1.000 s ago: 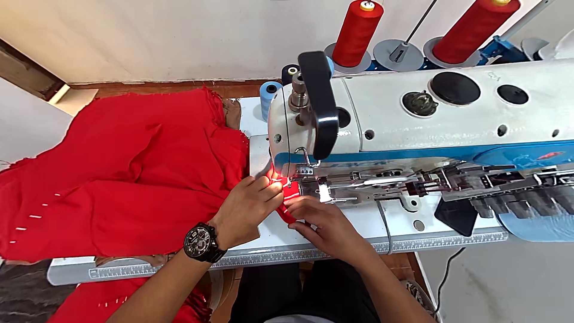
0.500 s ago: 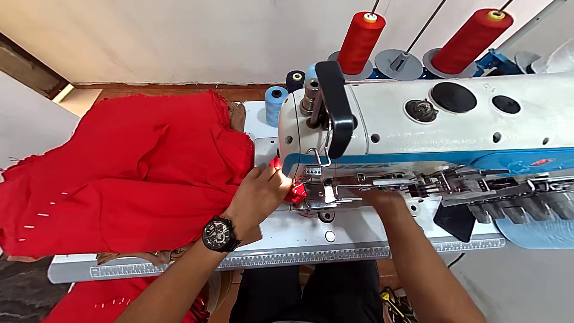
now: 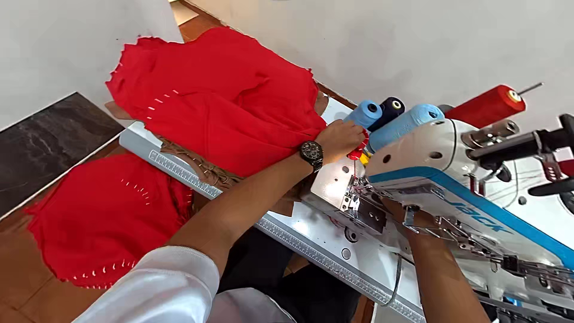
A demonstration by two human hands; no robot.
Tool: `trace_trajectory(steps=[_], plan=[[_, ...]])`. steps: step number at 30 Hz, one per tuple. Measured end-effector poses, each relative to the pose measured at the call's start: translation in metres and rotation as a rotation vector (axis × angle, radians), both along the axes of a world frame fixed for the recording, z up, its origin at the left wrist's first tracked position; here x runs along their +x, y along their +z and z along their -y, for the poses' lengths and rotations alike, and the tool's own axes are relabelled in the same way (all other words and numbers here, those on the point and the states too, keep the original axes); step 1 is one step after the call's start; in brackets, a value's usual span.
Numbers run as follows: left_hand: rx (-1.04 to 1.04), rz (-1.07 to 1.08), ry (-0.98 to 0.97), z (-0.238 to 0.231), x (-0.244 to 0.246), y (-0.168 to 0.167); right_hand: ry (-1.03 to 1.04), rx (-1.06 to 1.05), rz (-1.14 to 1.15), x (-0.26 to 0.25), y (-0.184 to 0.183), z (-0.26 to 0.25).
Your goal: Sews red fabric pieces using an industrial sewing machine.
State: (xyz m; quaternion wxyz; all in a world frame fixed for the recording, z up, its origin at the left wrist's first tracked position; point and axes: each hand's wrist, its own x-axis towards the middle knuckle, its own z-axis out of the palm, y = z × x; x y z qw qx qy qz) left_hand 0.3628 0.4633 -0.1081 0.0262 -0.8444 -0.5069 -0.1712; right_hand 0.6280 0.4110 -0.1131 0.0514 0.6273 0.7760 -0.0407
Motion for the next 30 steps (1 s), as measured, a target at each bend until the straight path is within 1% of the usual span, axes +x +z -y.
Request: trace_trajectory(steps=[1, 2, 3, 4, 5, 6, 7, 9, 10, 13, 14, 15, 16, 17, 18, 19, 21, 22, 23, 24, 26, 27, 28, 29, 30], plan=[[-0.002, 0.012, -0.006, 0.0, -0.002, -0.001, -0.016, 0.009, 0.041, -0.003, 0.0, -0.002], [-0.012, 0.028, -0.01, 0.0, -0.002, -0.001, -0.029, -0.049, 0.084, -0.009, 0.004, -0.005], [-0.016, 0.047, -0.013, -0.001, -0.003, -0.002, -0.043, -0.153, 0.135, -0.02, 0.01, -0.009], [-0.017, 0.06, -0.017, -0.001, -0.004, -0.002, -0.042, -0.245, 0.228, -0.026, 0.016, -0.009], [-0.015, 0.071, -0.022, -0.001, -0.004, -0.003, -0.029, -0.242, 0.262, -0.026, 0.018, -0.003], [-0.01, 0.081, -0.03, -0.001, -0.004, -0.004, 0.016, -0.053, 0.182, -0.013, 0.003, 0.003], [-0.016, 0.088, -0.037, -0.001, -0.005, -0.003, -0.002, 0.015, 0.091, -0.011, -0.003, 0.007], [-0.028, 0.09, -0.045, -0.001, -0.004, -0.003, 0.023, 0.092, 0.091, 0.003, -0.006, 0.01], [-0.029, 0.093, -0.046, -0.002, -0.005, -0.003, 0.05, 0.094, 0.099, 0.013, -0.009, 0.007], [-0.043, 0.098, -0.049, -0.001, -0.006, -0.002, -0.103, 0.023, -0.085, 0.037, -0.048, -0.017], [-0.044, 0.1, -0.05, -0.001, -0.006, -0.001, -0.13, -0.03, -0.054, 0.032, -0.045, -0.021], [-0.043, 0.1, -0.049, -0.001, -0.006, -0.002, -0.154, -0.132, 0.042, 0.017, -0.031, -0.021], [-0.045, 0.099, -0.044, -0.002, -0.007, -0.002, -0.185, -0.201, 0.102, 0.005, -0.026, -0.025], [-0.046, 0.097, -0.037, -0.002, -0.008, -0.002, -0.166, -0.144, 0.1, 0.006, -0.038, -0.03], [-0.049, 0.095, -0.031, -0.002, -0.008, -0.002, -0.12, -0.027, 0.061, 0.016, -0.059, -0.036], [-0.048, 0.096, -0.028, -0.002, -0.007, -0.003, -0.101, -0.036, 0.052, 0.017, -0.063, -0.039], [-0.08, 0.102, -0.011, -0.005, -0.007, -0.004, -0.126, -0.189, 0.099, -0.002, -0.041, -0.034], [-0.11, 0.122, -0.008, -0.006, -0.006, -0.003, -0.133, -0.203, 0.104, -0.005, -0.034, -0.027], [-0.142, 0.186, -0.014, -0.006, -0.005, 0.0, -0.132, -0.176, 0.04, -0.005, -0.021, -0.014], [-0.174, 0.305, -0.015, -0.005, -0.007, 0.005, -0.127, -0.122, -0.029, -0.003, -0.008, 0.0], [-0.18, 0.603, -0.027, 0.007, -0.026, 0.023, -0.008, 0.09, -0.111, 0.009, 0.008, 0.025], [-0.179, 0.668, 0.008, 0.024, -0.046, 0.037, 0.057, 0.185, -0.147, 0.012, 0.011, 0.038], [-0.131, 0.665, 0.116, 0.048, -0.07, 0.05, 0.127, 0.31, -0.18, 0.019, 0.009, 0.048], [-0.058, 0.596, 0.295, 0.077, -0.101, 0.061, 0.174, 0.435, -0.196, 0.029, 0.003, 0.056], [0.005, 0.48, 0.518, 0.105, -0.137, 0.067, 0.195, 0.535, -0.242, 0.041, -0.008, 0.061]])
